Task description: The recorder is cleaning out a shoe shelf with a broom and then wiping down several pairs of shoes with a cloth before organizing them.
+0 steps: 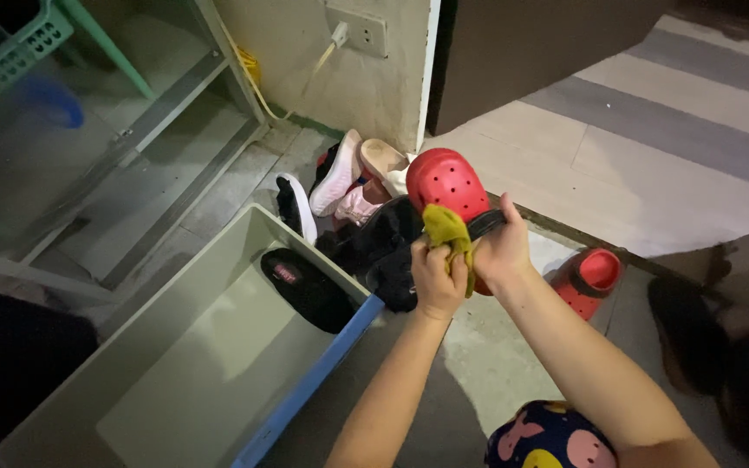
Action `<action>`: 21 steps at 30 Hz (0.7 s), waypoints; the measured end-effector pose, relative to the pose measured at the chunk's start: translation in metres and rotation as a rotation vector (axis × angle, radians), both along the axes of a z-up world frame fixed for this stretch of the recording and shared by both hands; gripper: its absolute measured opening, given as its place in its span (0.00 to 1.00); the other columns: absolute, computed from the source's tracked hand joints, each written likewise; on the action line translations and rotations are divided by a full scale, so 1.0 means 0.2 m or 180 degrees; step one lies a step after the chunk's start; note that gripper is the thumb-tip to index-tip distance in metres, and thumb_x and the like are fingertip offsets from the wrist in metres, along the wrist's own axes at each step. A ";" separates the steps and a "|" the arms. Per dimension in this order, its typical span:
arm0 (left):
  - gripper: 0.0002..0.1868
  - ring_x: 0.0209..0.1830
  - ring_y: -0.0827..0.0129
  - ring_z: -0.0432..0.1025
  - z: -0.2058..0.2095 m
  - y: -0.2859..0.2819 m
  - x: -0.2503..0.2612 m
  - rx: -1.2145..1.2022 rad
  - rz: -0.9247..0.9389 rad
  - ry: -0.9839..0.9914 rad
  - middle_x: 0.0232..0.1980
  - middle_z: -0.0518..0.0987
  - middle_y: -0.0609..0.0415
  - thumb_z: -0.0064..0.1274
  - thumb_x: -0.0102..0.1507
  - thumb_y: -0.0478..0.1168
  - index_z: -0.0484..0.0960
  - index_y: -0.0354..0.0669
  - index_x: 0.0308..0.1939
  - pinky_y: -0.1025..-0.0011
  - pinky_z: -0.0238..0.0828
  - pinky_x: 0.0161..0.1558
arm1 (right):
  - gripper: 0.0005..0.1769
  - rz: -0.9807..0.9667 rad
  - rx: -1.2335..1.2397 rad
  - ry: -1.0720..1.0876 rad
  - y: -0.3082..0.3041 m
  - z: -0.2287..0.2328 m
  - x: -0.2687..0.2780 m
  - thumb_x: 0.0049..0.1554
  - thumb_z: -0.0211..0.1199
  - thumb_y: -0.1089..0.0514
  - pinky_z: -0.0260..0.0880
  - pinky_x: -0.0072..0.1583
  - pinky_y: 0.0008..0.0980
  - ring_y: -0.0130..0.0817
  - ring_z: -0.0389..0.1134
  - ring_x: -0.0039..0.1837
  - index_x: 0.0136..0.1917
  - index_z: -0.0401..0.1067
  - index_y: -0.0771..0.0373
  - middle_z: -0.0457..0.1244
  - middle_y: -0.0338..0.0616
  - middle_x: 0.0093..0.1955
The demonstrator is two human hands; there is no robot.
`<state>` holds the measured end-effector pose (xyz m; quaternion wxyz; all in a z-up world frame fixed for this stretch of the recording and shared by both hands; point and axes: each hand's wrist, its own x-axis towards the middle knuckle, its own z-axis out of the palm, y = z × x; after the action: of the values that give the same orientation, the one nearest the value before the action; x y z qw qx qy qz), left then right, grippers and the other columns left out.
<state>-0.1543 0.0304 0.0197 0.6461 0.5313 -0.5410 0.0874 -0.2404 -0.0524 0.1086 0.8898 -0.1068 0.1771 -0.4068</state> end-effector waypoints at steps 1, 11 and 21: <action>0.13 0.54 0.40 0.68 -0.08 0.01 -0.01 0.0004 0.0002 0.0000 0.55 0.71 0.35 0.53 0.69 0.40 0.68 0.39 0.51 0.49 0.67 0.56 | 0.38 0.0002 0.0004 0.0000 0.00 0.01 0.00 0.67 0.44 0.35 0.54 0.77 0.52 0.55 0.59 0.76 0.73 0.61 0.70 0.59 0.61 0.75; 0.11 0.48 0.43 0.72 -0.44 0.03 0.04 0.1917 -0.0034 0.0116 0.46 0.76 0.39 0.53 0.66 0.43 0.77 0.38 0.45 0.54 0.70 0.49 | 0.33 -0.0463 0.0295 -0.0633 -0.09 0.08 -0.10 0.67 0.43 0.43 0.53 0.77 0.56 0.55 0.60 0.76 0.75 0.61 0.67 0.59 0.56 0.76; 0.15 0.60 0.45 0.65 0.06 0.01 -0.11 -0.0062 0.0414 0.0306 0.60 0.68 0.36 0.48 0.70 0.40 0.68 0.35 0.58 0.49 0.65 0.59 | 0.26 -0.0627 0.0566 -0.0271 -0.03 0.02 -0.03 0.66 0.43 0.46 0.56 0.76 0.57 0.51 0.64 0.73 0.69 0.67 0.59 0.64 0.49 0.72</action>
<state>-0.1766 0.0332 0.0311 0.6694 0.5626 -0.4728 0.1088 -0.2464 -0.0590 0.1122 0.8583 0.0078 0.1841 -0.4789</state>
